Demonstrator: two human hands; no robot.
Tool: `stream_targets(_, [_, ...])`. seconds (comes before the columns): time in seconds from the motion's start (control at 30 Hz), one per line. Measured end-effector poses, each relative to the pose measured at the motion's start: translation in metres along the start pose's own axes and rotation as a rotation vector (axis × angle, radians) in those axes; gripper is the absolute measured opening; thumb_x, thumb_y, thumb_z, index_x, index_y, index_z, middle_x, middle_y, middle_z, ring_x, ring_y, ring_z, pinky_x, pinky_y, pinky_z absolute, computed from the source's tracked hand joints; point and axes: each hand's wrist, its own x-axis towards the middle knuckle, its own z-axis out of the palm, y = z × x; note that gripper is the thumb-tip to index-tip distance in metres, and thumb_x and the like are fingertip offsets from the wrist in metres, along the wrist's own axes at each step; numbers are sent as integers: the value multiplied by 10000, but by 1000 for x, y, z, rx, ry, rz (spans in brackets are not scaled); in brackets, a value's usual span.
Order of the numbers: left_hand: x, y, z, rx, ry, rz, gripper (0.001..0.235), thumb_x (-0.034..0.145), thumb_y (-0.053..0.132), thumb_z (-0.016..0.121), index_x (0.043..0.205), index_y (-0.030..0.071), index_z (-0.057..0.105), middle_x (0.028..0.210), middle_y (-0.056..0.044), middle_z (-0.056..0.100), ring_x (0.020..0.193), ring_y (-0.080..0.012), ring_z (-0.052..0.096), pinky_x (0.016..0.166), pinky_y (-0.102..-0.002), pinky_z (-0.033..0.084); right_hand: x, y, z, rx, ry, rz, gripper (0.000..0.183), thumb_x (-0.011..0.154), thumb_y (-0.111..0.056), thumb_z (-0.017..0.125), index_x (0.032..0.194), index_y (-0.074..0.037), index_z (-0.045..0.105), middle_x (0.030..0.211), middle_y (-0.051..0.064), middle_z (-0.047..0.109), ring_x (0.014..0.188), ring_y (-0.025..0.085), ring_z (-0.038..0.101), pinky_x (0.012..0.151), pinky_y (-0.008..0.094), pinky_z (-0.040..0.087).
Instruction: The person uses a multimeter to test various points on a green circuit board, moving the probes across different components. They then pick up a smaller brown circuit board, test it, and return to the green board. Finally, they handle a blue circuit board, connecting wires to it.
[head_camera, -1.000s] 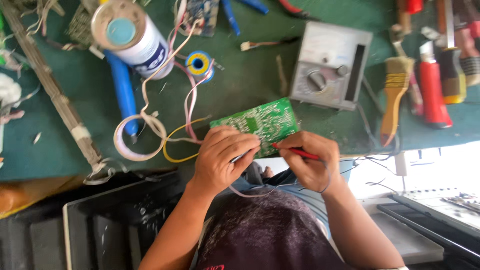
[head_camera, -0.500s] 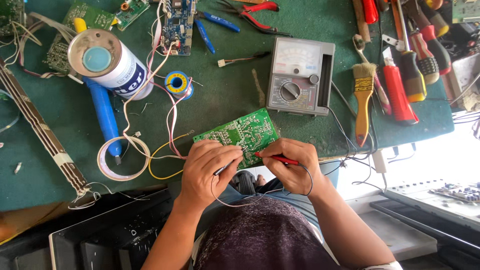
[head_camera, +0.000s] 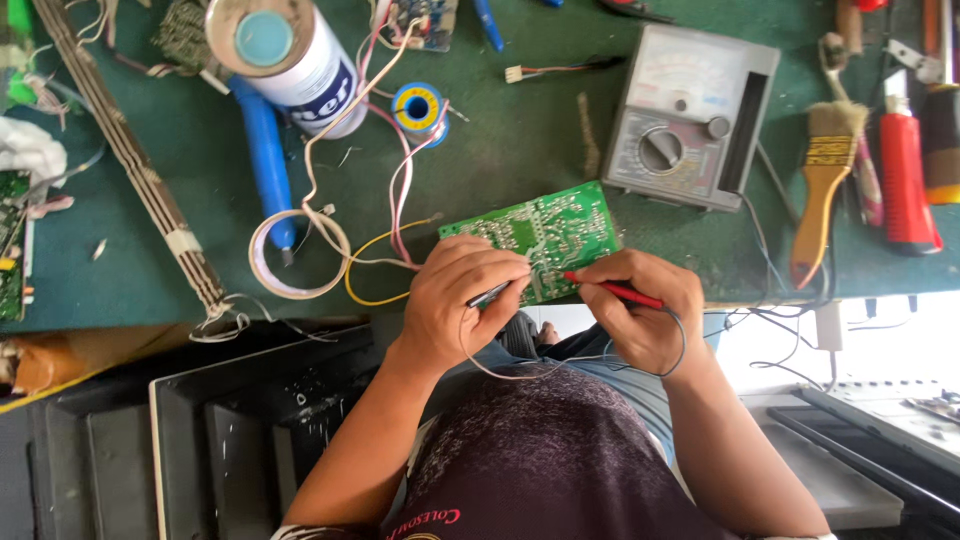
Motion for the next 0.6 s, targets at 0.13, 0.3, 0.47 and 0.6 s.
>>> stream_targets(0.13, [-4, -1, 1, -19, 4, -18, 96, 963, 140, 793, 1036, 89, 826, 1045, -95, 823, 897, -305, 784, 923, -453, 634, -1, 0, 1, -11, 6, -9, 54, 894, -59, 812, 944, -67, 832, 847, 148, 785, 727, 321, 778, 677, 369, 593])
stream_targets(0.3, [-4, -3, 0, -10, -25, 4, 95, 959, 132, 794, 1038, 86, 818, 1051, -98, 822, 909, -311, 785, 942, -455, 627, 1, -3, 3, -18, 11, -38, 40, 896, -30, 816, 926, -54, 823, 851, 158, 792, 731, 340, 778, 680, 374, 598])
stream_targets(0.47, [-4, -3, -2, -8, -53, -3, 98, 974, 151, 775, 1043, 96, 818, 1051, -87, 820, 907, -304, 785, 941, -453, 625, 1, -3, 4, -8, -8, -49, 31, 900, -35, 817, 926, -53, 819, 855, 162, 789, 736, 363, 771, 687, 391, 601])
stream_targets(0.6, [-3, -2, -2, -2, -52, 7, 90, 975, 146, 775, 1039, 97, 814, 1048, -87, 818, 897, -306, 782, 934, -453, 626, 5, -6, 6, -3, -16, -66, 42, 880, -22, 836, 911, -47, 820, 845, 164, 785, 720, 364, 765, 689, 392, 608])
